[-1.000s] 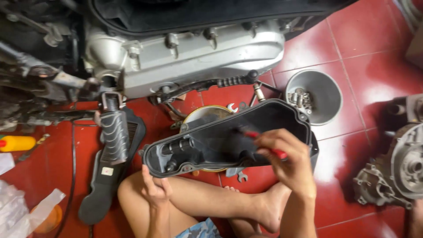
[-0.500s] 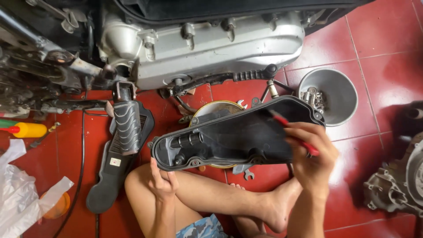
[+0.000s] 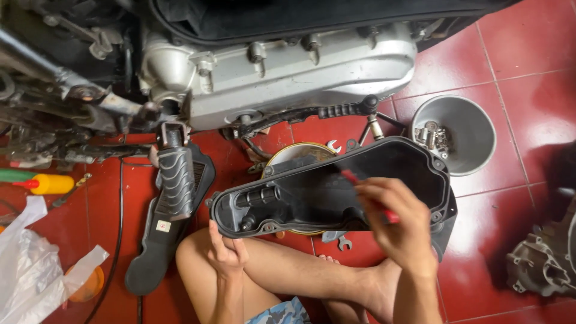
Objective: The person scrubs the inside of a black motorcycle engine cover with a red-handled brush. They then flip the cover over and scrub the exterior surface, including the edges and mounting points.
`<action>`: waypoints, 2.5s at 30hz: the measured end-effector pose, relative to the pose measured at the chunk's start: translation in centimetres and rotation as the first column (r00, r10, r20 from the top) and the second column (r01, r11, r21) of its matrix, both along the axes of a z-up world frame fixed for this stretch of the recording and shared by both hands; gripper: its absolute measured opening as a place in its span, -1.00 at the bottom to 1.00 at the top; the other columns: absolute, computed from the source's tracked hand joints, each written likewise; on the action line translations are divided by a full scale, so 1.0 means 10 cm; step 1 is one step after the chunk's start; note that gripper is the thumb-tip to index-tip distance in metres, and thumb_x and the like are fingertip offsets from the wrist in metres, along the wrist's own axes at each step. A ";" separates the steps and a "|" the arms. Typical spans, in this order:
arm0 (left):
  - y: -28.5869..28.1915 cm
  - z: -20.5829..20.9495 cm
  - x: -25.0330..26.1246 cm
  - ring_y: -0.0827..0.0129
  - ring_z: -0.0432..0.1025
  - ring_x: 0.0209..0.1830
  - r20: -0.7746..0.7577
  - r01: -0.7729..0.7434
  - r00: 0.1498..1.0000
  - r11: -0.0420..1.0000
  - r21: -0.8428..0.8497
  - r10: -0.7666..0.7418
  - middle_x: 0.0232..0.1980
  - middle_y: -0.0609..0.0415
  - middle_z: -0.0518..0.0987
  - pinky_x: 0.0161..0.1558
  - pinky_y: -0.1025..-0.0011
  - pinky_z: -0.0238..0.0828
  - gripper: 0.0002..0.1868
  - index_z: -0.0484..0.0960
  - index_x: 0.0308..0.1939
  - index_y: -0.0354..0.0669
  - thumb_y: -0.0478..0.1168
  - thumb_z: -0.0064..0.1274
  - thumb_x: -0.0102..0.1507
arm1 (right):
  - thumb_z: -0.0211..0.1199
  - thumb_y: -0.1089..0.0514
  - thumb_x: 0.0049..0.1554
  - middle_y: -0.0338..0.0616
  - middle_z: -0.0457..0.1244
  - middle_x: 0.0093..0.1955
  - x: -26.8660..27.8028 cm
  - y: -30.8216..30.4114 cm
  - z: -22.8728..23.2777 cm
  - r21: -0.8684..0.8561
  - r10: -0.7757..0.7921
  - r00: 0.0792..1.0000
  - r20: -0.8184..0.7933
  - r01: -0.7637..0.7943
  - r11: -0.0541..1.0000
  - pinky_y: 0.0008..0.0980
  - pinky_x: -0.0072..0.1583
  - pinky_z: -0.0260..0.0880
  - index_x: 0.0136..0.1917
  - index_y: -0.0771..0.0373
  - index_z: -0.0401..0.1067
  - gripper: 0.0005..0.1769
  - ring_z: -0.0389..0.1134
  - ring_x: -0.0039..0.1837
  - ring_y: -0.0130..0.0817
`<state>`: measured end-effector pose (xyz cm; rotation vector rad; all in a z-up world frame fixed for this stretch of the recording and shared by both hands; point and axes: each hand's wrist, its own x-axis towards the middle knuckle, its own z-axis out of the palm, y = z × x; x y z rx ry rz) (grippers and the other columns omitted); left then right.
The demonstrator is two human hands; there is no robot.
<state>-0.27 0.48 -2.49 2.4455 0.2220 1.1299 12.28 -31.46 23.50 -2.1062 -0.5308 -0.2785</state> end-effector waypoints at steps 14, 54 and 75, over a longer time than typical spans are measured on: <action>0.04 -0.14 -0.02 -0.19 0.57 -0.33 -0.054 -0.054 0.997 0.999 0.004 0.054 0.02 -0.38 0.65 -0.40 0.17 0.48 -0.29 0.33 0.42 -0.53 -0.01 -0.08 0.34 | 0.16 0.37 0.23 -0.01 0.35 0.03 0.01 0.02 0.06 0.028 0.098 0.995 -0.035 -0.097 0.995 -0.39 0.10 0.42 0.04 0.32 0.51 -0.86 0.44 0.06 -0.22; 0.03 0.02 0.03 0.12 0.37 -0.62 0.014 0.039 0.999 0.999 -0.028 -0.039 -0.57 0.05 0.41 -0.55 0.28 0.30 -0.33 0.26 0.44 -0.54 -0.22 -0.07 0.30 | 0.20 0.35 0.39 0.16 0.33 0.02 -0.05 -0.09 -0.12 0.320 -0.513 0.857 0.057 0.471 0.822 -0.46 -0.07 0.41 0.13 0.46 0.27 -0.85 0.37 -0.19 -0.25; 0.02 -0.02 0.01 0.02 0.47 -0.52 -0.004 0.008 1.000 0.999 -0.037 -0.008 -0.38 -0.13 0.57 -0.51 0.26 0.38 -0.32 0.26 0.44 -0.54 -0.14 -0.09 0.34 | 0.18 0.38 0.23 0.06 0.37 0.06 0.05 -0.10 0.03 0.061 -0.051 0.998 0.021 0.050 0.997 -0.30 0.15 0.40 0.05 0.36 0.47 -0.88 0.44 0.08 -0.13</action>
